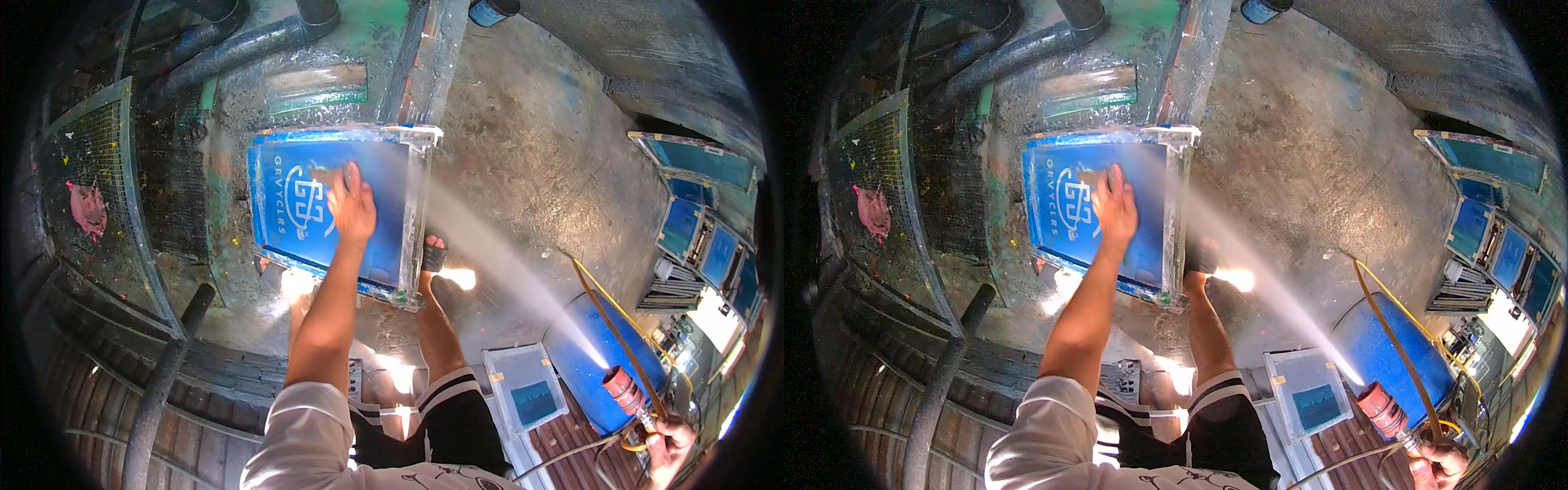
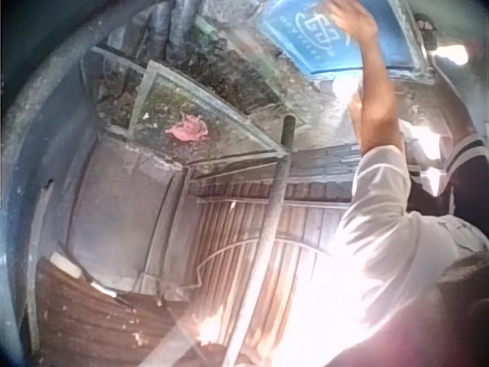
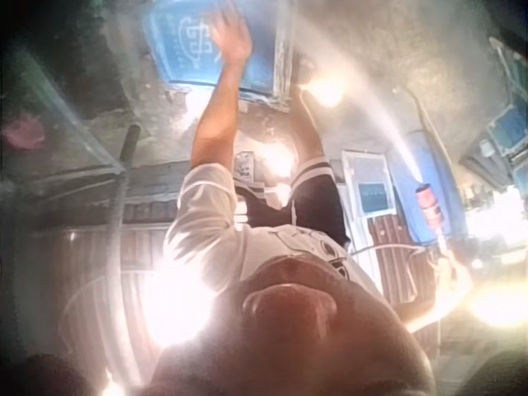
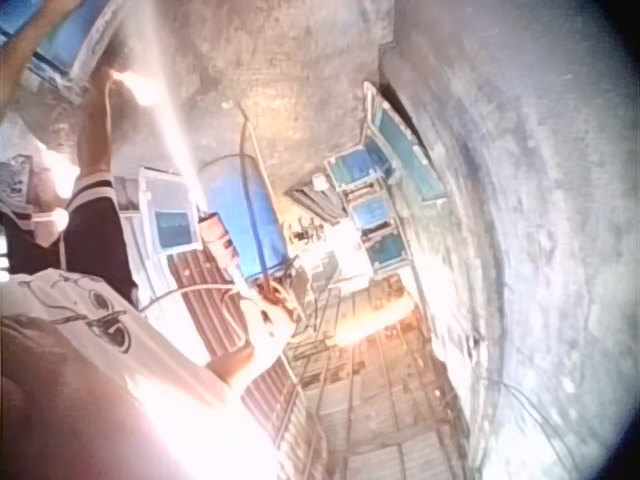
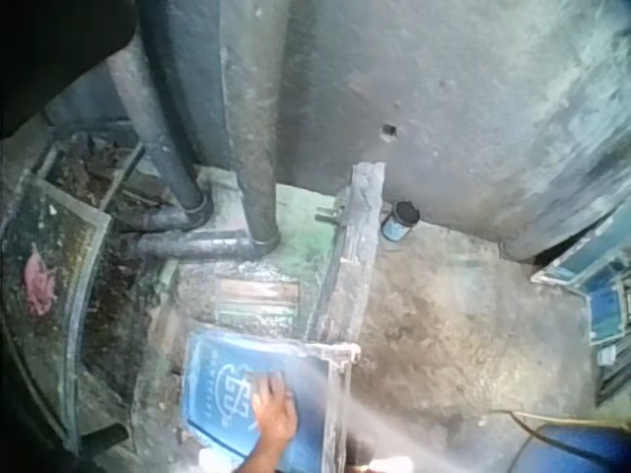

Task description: The person pours green ink onto a screen printing frame and spreads it with a squeegee. They then carry the screen to a washing station and use a high-pressure hose to clean the ink off the mesh, scrubbing with their hand to remove residue.

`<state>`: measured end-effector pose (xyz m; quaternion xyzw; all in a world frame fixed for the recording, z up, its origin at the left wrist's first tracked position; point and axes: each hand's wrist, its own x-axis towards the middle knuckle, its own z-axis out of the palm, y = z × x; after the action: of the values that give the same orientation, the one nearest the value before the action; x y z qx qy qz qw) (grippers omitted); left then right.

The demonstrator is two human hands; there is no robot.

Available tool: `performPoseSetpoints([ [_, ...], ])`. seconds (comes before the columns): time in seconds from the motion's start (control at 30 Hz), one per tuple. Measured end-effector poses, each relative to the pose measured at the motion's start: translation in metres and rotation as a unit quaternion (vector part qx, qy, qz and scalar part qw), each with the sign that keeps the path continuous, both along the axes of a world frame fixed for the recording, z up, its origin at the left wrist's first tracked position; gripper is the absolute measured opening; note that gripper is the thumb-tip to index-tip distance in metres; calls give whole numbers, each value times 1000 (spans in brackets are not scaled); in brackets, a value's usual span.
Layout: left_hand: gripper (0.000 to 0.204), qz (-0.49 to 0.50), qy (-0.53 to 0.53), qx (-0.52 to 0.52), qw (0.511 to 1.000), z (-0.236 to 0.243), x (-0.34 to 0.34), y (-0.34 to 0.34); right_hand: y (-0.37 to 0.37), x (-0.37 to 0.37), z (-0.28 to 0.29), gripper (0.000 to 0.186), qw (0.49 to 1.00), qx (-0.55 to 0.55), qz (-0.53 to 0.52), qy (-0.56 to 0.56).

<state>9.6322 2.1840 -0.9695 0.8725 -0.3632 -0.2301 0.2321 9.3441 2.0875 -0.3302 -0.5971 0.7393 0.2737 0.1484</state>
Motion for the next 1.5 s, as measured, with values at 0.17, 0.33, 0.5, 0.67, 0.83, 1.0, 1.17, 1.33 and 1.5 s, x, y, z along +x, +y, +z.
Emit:
performPoseSetpoints([
  [0.17, 56, 4, -32, -49, 998, -12, -11, 10, -2, -21, 5, 21, 999, 28, 6, -23],
  [0.33, 55, 44, -86, -38, 995, -24, 3, -17, 4, -46, 0, 17, 991, 17, 79, -103],
  [0.5, 56, 9, -81, -33, 996, -25, -2, -9, -2, -34, -11, 14, 993, 28, 77, -91],
  [0.67, 54, 17, -55, -28, 998, -19, 3, -16, 4, -25, -12, 15, 998, 1, -8, -68],
  [0.83, 53, -6, -41, -19, 999, -17, -5, 3, 1, -41, -13, 16, 997, 4, 35, -67],
  [1.0, 51, 16, -40, 8, 999, -11, 3, 6, 4, -51, -1, 18, 997, 25, 37, -65],
  [1.17, 48, 1, 3, 13, 1000, 5, -49, 79, -1, -56, -4, 18, 995, 23, 29, -91],
  [1.33, 49, 5, -55, 13, 998, -13, 0, 28, 1, -33, -13, 20, 996, 24, -20, -80],
  [1.5, 47, -10, 26, -78, 997, 0, -48, 98, -1, -38, -13, 21, 996, 45, 54, -55],
])
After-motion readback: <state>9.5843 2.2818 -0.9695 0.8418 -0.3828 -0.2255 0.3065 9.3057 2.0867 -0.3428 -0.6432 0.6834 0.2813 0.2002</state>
